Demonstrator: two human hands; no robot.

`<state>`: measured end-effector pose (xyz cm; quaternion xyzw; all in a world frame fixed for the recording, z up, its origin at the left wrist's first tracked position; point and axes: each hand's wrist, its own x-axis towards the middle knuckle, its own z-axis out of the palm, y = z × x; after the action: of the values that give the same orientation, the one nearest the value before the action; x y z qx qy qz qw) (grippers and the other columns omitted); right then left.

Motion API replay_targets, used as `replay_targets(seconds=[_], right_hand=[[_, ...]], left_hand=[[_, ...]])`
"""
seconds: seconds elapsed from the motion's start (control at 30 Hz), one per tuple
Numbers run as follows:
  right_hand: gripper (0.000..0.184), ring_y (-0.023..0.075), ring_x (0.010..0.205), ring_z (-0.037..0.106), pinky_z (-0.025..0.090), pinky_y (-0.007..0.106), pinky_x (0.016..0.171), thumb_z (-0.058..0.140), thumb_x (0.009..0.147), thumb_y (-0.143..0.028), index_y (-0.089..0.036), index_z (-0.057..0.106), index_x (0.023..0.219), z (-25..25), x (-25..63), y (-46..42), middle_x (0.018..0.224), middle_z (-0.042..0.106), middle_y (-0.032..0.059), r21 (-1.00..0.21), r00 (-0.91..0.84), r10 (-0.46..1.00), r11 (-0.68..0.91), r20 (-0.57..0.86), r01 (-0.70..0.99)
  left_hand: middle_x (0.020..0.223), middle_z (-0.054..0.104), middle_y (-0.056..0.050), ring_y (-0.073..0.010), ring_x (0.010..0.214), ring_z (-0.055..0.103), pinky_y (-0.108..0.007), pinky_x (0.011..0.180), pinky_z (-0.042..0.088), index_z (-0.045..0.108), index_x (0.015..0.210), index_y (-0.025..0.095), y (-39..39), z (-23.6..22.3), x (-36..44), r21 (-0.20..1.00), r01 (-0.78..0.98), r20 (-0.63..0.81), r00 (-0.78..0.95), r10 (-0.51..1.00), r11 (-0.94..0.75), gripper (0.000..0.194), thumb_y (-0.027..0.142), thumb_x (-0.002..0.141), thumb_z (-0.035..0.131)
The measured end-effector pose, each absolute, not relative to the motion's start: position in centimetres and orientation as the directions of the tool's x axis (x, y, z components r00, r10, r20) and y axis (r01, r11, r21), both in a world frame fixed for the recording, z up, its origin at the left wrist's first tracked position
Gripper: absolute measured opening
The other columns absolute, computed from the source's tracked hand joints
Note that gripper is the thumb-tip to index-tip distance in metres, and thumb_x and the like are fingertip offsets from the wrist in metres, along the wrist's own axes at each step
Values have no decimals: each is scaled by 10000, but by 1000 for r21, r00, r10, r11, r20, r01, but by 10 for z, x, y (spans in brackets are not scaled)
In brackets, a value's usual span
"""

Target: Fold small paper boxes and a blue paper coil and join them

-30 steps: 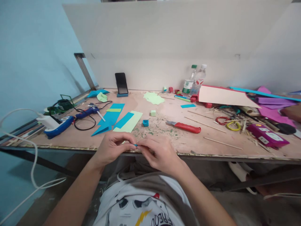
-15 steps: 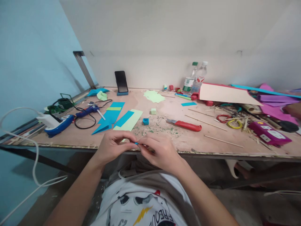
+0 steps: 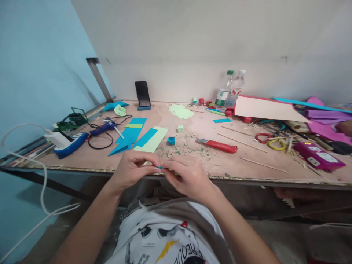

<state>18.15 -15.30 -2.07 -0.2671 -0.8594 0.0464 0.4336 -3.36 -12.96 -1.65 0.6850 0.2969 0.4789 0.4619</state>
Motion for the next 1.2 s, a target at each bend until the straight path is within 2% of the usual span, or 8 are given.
replay_targets(seconds=[0.2, 0.33, 0.7, 1.03, 1.2], right_hand=[[139, 157, 726, 677, 515, 271, 657, 583, 1033, -107, -172, 704, 1016, -19, 182, -152, 833, 739, 57, -345, -491, 514, 851, 703, 396], [133, 158, 700, 658, 497, 274, 627, 579, 1033, -120, -177, 699, 1023, -21, 183, -153, 806, 722, 49, -336, -475, 516, 846, 713, 414], [111, 169, 753, 687, 532, 280, 686, 610, 1022, -141, -191, 706, 1044, -15, 183, -155, 860, 751, 61, -404, -501, 546, 836, 671, 370], [196, 154, 697, 664, 509, 255, 652, 558, 990, -44, -171, 698, 941, -16, 184, -154, 788, 730, 51, -361, -501, 511, 856, 698, 370], [171, 153, 702, 667, 506, 259, 646, 569, 1021, -86, -185, 698, 968, -17, 183, -153, 794, 730, 41, -358, -481, 522, 846, 705, 395]], left_hand=[[754, 809, -44, -160, 704, 738, -211, 687, 590, 838, 750, 174, -129, -17, -35, 921, -36, 375, 357, 855, -389, 83, 111, 721, 884], [764, 817, -42, -157, 707, 743, -205, 697, 586, 850, 766, 187, -128, -18, -36, 921, -28, 372, 350, 859, -388, 88, 129, 722, 900], [741, 790, -35, -140, 687, 703, -194, 668, 562, 807, 740, 166, -132, -17, -35, 906, -10, 395, 383, 835, -423, 72, 118, 780, 843], [803, 806, -33, -139, 749, 721, -180, 691, 571, 803, 753, 172, -132, -14, -34, 936, 21, 304, 449, 840, -350, 69, 118, 796, 806], [790, 797, -41, -144, 735, 700, -196, 675, 570, 806, 775, 168, -132, -16, -34, 930, 17, 329, 410, 851, -367, 38, 173, 791, 840]])
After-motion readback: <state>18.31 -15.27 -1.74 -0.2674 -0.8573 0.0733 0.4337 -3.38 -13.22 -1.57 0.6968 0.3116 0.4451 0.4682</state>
